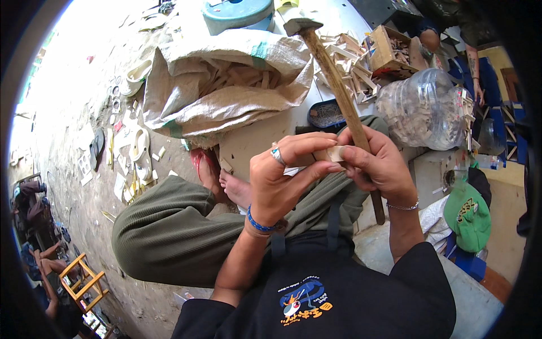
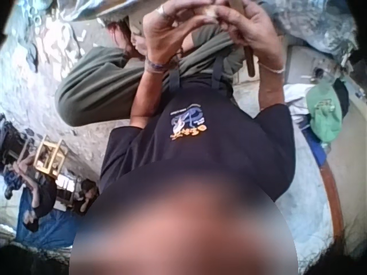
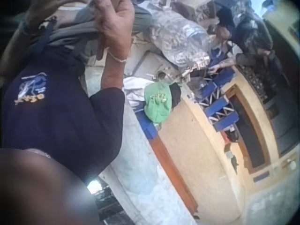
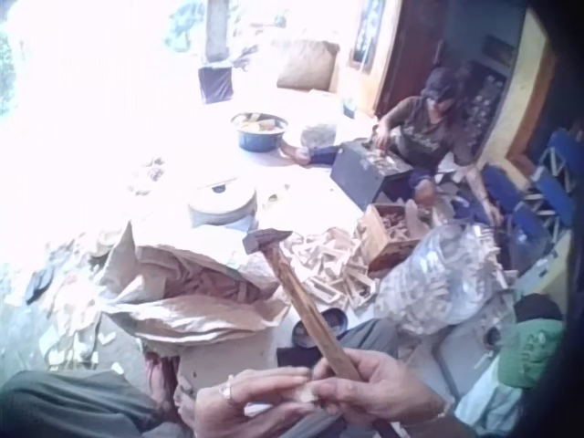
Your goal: The person sits on the floor and assembles small wooden pieces by inserting nails and tapping them with a hammer. They repeatedly pick up wood pieces from a sack, insert nails, and hammer them into place.
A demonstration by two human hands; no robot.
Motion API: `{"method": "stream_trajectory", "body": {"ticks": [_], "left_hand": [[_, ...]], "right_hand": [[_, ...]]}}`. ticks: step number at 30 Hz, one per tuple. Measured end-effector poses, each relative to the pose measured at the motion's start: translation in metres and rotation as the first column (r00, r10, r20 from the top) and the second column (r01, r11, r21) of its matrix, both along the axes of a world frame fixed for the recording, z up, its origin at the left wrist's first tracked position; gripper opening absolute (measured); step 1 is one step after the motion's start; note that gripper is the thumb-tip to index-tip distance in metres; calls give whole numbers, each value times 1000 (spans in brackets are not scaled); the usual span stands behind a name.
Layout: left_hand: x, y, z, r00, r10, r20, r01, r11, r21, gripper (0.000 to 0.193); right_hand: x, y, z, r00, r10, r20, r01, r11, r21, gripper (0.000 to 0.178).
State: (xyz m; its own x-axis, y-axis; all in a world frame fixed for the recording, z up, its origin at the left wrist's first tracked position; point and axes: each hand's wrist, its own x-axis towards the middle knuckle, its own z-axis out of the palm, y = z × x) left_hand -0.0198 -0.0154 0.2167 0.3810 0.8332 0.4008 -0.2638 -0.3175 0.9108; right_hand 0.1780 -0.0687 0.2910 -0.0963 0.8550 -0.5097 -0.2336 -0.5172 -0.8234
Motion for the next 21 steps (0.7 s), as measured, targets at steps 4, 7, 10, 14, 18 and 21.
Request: {"method": "stream_trajectory", "body": {"ticks": [4,7,10,14,18,21], "left_hand": [[0,-2,1,998,-16,62,20,997,-72,49],[4,-5,-1,995,97,8,-95,990,-104,50],[1,1,-5,992,115,-50,-111,990,84,48],[3,-2,-5,988,143,-51,-139,987,74,46],[1,-2,-3,989,120,-84,-115,992,58,45],[1,1,-4,991,100,-84,-98,995,33,43]], "right_hand": [[-3,1,-4,998,-43,-42,43,999,1,21],[-3,0,-6,996,-74,-55,75,997,17,21],[-2,0,-6,993,-75,-96,76,997,15,22],[-3,1,-6,995,-65,-80,68,997,28,22],[-2,1,-6,997,-63,-44,64,997,35,24],[-2,2,-9,998,-62,-14,62,998,20,24]]}}
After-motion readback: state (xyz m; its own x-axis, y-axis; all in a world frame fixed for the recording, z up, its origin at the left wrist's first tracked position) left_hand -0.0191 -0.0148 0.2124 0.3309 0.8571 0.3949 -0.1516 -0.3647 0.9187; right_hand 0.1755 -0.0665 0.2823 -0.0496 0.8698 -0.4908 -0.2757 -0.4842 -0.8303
